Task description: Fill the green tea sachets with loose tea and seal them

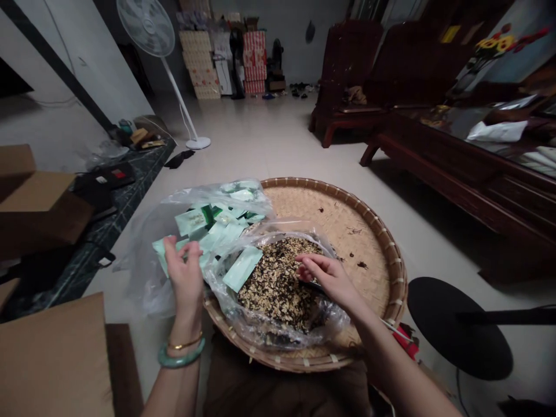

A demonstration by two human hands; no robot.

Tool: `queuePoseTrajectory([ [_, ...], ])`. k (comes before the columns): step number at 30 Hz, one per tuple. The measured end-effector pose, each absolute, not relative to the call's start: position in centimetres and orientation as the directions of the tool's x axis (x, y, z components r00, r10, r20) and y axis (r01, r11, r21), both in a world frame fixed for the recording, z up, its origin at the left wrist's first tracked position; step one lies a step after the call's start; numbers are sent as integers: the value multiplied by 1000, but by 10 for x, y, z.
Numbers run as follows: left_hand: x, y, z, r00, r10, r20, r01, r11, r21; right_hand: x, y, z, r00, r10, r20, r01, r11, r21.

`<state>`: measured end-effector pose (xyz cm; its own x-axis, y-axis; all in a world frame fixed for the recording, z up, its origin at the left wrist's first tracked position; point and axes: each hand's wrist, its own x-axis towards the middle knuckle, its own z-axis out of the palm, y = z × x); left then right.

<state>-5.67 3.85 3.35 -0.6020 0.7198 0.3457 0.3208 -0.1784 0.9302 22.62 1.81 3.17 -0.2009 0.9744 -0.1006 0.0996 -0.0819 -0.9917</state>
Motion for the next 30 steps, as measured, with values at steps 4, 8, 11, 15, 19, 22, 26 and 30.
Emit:
queuePoseTrajectory([
  [4, -30, 22, 16, -59, 900, 432, 743, -249, 621, 220, 19, 22, -233, 970, -70, 225, -16, -974],
  [8, -16, 20, 1, 167, 954, 251, 902, -250, 351, 223, 20, 20, -211, 977, -6, 410, 83, -908],
  [11, -22, 26, 0, 152, 977, 147, 920, -194, 340, 227, 20, 20, -229, 973, 20, 461, 126, -878],
  [15, -31, 29, 10, 53, 993, 110, 903, -94, 420, 224, 20, 21, -236, 969, 68, 462, 173, -870],
  [19, -27, 19, 23, 22, 989, 145, 747, -113, 655, 209, 19, 23, -230, 940, 253, 443, 332, -833],
  [22, -16, 10, 27, 22, 991, 129, 562, -119, 818, 193, 17, 22, -222, 877, 427, 448, 481, -754],
  [26, 1, 1, 26, -28, 998, 64, 341, -51, 939, 181, 13, 19, -209, 786, 581, 535, 590, -605],
  [30, 12, -5, 22, -69, 997, 14, 214, 1, 977, 179, 9, 17, -181, 713, 678, 620, 617, -484],
])
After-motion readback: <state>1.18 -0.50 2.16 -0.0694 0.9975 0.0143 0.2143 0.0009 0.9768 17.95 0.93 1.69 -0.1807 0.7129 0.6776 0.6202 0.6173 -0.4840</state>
